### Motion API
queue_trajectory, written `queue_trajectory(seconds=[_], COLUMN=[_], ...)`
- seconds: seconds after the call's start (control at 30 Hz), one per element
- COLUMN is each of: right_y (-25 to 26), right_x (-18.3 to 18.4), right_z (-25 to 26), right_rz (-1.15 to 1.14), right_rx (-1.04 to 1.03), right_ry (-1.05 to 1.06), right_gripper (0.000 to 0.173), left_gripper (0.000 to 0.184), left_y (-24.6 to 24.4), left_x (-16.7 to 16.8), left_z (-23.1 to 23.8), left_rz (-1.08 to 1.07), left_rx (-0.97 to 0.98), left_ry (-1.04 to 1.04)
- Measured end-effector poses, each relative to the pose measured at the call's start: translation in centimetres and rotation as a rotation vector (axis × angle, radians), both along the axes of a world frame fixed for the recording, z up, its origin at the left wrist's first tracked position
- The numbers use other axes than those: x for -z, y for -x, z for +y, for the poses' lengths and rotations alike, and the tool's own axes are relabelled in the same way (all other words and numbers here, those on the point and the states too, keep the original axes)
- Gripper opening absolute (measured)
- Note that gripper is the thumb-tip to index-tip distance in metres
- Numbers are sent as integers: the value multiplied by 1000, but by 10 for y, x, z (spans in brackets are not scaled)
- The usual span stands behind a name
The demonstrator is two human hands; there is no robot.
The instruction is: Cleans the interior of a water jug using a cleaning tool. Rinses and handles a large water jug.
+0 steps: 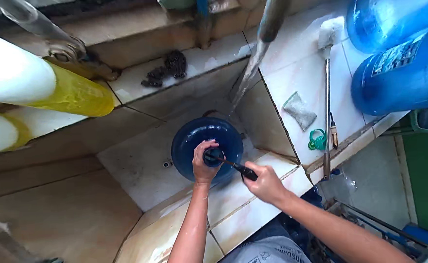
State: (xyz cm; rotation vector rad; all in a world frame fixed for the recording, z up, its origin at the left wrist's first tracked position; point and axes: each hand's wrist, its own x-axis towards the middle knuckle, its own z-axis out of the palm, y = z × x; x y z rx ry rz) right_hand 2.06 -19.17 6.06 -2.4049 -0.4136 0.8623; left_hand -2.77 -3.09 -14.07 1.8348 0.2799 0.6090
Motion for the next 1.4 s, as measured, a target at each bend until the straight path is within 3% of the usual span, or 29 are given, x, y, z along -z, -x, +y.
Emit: queue_trajectory(seconds=[0.07,0.23,0.47,0.57,0.8,1.03,1.17,1.4], right_y=[-7,8,19,22,46,31,32,47], right_x=[-13,-16,-35,-25,10,-26,-33,14], right_z=[1,-2,7,8,-19,-3,7,-8], right_rz=[-62,-244,-206,-215,-278,-19,74,-226], right_rx=[-89,-176,-150,-111,41,-47,23,61], right_ry=[84,52,109,99,-180,78,47,-264], right_gripper=[17,11,9,9,11,13,20,12], left_gripper=[47,47,64,64,49,55,53,57], left_y=[-4,0,1,0,3,2,4,-4], left_x=[-3,-12,-28,-28,-15,-13,-18,-29], left_z=[-10,-43,-57,-58,-62,-62,-48,-49], left_rz=[2,20,38,47,20,-25,-58,-33], left_rx=[-87,-380,-516,-525,-429,-438,-395,-411], left_ry=[27,142,295,302,170,194,131,129])
